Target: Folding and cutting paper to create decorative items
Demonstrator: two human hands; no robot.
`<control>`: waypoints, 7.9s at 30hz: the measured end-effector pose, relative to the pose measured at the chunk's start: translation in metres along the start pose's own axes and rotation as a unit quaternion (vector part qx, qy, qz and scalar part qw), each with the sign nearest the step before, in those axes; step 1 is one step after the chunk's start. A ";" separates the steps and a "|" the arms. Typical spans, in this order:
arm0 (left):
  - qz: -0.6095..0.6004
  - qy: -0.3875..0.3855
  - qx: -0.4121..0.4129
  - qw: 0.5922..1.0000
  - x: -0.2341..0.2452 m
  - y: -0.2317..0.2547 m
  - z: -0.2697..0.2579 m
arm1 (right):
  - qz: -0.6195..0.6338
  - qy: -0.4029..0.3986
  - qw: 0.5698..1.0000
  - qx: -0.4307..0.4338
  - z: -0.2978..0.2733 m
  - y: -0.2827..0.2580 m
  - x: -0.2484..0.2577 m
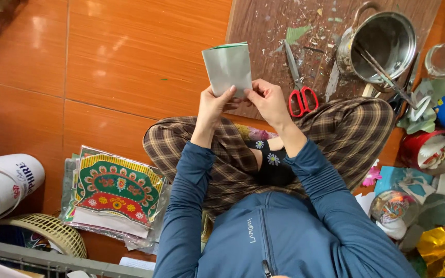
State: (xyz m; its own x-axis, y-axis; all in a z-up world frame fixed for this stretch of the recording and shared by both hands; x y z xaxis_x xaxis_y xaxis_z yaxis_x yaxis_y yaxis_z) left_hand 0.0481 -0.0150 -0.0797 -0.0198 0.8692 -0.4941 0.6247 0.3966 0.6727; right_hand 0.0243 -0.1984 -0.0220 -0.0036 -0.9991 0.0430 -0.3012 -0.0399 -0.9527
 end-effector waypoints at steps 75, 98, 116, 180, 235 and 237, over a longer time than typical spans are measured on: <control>0.042 0.005 -0.025 0.999 0.005 0.065 -0.023 | -0.008 -0.130 0.991 -0.043 -0.091 0.023 -0.030; 0.121 0.012 -0.071 0.990 0.001 0.061 -0.020 | 0.074 -0.138 0.987 -0.033 -0.072 0.057 -0.040; 0.126 0.050 -0.055 0.989 0.003 0.015 0.009 | 0.078 -0.090 0.991 -0.055 -0.063 0.057 -0.037; 0.191 -0.119 -0.058 0.973 -0.032 -0.002 -0.003 | -0.214 0.026 0.976 -0.032 -0.052 0.010 -0.004; -0.026 0.213 -0.121 0.969 0.022 0.116 -0.051 | -0.259 0.168 0.938 0.155 -0.084 -0.013 0.106; -0.001 0.223 -0.129 0.966 0.025 0.112 -0.056 | -0.282 0.192 0.924 0.175 -0.116 -0.029 0.146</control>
Point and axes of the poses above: each hand's wrist, its own z-axis towards the middle knuckle, its own x-axis out of the back of the hand, y = z × x, the point moved 6 cm from there along z, towards the middle knuckle, and after that the axes turned 6 degrees about -y, right-handed, at the moved point
